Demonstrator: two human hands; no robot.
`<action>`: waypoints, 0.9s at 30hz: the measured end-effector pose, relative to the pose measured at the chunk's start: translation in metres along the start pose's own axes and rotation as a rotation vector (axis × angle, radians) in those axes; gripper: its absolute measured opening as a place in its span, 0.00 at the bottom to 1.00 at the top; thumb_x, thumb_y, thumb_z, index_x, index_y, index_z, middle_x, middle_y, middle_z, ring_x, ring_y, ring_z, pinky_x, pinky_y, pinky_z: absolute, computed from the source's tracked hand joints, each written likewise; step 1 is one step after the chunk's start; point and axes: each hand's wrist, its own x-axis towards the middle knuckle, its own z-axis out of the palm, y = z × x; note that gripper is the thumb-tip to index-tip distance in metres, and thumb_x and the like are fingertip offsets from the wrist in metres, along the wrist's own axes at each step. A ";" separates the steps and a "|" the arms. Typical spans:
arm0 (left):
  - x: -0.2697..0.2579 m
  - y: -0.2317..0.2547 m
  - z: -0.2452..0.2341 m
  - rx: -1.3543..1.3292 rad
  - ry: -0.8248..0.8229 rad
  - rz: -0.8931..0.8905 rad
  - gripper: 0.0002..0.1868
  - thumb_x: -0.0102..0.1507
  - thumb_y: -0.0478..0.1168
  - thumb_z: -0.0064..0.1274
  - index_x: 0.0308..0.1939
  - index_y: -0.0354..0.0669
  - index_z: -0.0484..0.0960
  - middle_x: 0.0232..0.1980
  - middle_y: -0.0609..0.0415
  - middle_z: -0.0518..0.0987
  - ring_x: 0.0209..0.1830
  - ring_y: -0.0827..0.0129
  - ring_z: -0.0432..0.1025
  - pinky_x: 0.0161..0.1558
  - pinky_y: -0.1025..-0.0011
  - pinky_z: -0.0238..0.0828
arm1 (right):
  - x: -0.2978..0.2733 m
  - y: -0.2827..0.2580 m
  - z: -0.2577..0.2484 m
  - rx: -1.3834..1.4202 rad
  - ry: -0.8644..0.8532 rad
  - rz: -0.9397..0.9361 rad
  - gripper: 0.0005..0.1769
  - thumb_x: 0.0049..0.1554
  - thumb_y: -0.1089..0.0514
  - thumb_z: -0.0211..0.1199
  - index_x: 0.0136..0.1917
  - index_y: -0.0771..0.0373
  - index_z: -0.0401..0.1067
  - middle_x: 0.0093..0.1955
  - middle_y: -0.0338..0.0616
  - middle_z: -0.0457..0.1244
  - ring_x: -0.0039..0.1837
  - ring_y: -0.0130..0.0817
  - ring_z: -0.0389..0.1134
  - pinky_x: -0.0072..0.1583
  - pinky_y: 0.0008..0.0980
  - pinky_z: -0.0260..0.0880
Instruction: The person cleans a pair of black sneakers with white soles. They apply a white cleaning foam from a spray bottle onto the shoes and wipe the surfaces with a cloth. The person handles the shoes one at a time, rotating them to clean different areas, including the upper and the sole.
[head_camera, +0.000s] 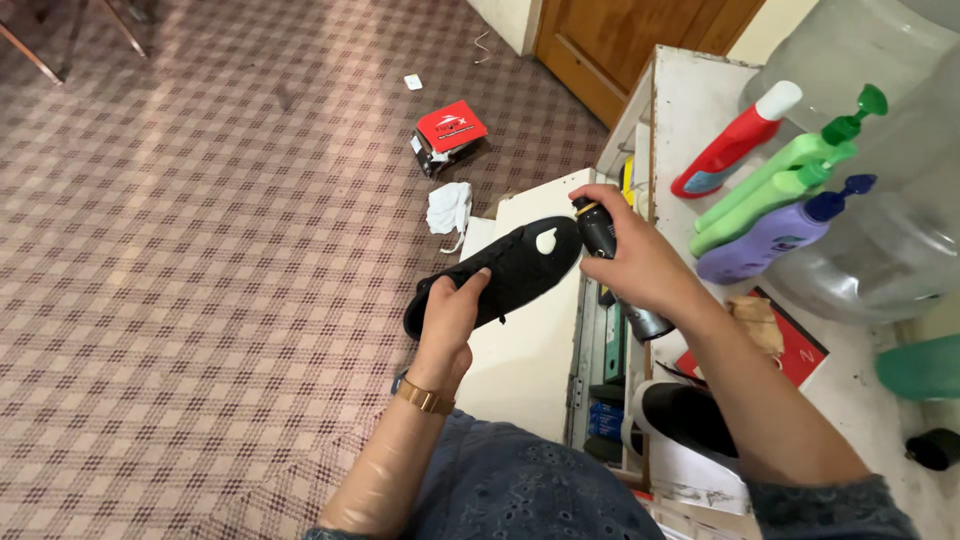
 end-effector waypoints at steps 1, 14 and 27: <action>0.000 0.000 -0.001 0.003 -0.007 0.006 0.10 0.64 0.40 0.57 0.39 0.34 0.79 0.35 0.58 0.79 0.33 0.78 0.69 0.38 0.76 0.69 | 0.001 0.000 0.000 -0.027 -0.006 0.034 0.39 0.45 0.65 0.63 0.69 0.48 0.58 0.51 0.47 0.66 0.46 0.40 0.71 0.48 0.37 0.71; 0.003 -0.004 0.000 0.038 -0.059 -0.026 0.08 0.65 0.38 0.54 0.39 0.34 0.80 0.34 0.58 0.79 0.32 0.78 0.69 0.38 0.76 0.69 | 0.009 -0.003 -0.012 -0.103 -0.108 0.163 0.40 0.45 0.63 0.63 0.71 0.46 0.58 0.45 0.50 0.65 0.42 0.40 0.70 0.45 0.39 0.70; 0.005 -0.006 0.003 0.086 -0.034 -0.031 0.10 0.65 0.38 0.56 0.36 0.34 0.74 0.30 0.60 0.71 0.27 0.79 0.61 0.29 0.74 0.62 | 0.026 0.007 -0.016 -0.009 -0.173 0.094 0.42 0.44 0.66 0.63 0.71 0.47 0.57 0.49 0.47 0.63 0.47 0.35 0.68 0.47 0.34 0.70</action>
